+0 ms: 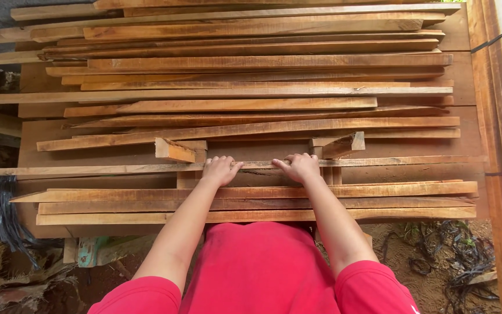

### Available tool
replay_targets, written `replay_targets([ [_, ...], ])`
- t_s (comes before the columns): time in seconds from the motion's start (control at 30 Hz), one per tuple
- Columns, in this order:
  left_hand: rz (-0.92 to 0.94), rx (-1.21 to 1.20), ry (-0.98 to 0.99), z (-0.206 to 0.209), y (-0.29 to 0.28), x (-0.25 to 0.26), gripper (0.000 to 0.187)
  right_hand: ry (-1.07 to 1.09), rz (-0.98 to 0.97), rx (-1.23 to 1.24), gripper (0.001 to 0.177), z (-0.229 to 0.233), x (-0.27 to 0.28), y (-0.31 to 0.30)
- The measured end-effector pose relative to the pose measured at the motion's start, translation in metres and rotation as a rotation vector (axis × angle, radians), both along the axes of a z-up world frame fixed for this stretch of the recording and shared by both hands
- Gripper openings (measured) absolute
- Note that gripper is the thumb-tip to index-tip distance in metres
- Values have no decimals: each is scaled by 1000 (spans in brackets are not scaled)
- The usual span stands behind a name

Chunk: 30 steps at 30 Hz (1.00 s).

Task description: Sorting and stacking wooden planks onto a wooden rack in a storage area.

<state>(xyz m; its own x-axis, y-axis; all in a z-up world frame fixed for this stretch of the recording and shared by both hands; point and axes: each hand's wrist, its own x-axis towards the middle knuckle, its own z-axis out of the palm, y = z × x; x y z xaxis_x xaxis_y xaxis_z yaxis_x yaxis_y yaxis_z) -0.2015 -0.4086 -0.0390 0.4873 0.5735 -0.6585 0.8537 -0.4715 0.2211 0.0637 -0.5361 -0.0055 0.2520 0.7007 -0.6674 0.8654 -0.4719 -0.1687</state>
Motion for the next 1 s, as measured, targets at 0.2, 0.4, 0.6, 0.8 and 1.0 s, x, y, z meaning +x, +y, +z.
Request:
replay_targets([
  [0.2, -19, 0, 13, -6, -9, -4, 61, 12, -12, -4, 80, 11, -7, -11],
  [0.4, -18, 7, 6, -11, -20, -9, 64, 27, -29, -10, 78, 14, -13, -24],
  [0.6, -8, -44, 28, 7, -34, -14, 69, 32, 3, -29, 78, 8, -15, -37],
  [0.8, 0, -5, 15, 17, -40, -18, 70, -22, -16, 111, 69, 13, -26, -53],
  [1.0, 12, 122, -78, 3, -53, -24, 67, -74, 19, 224, 65, 0, -24, -61],
])
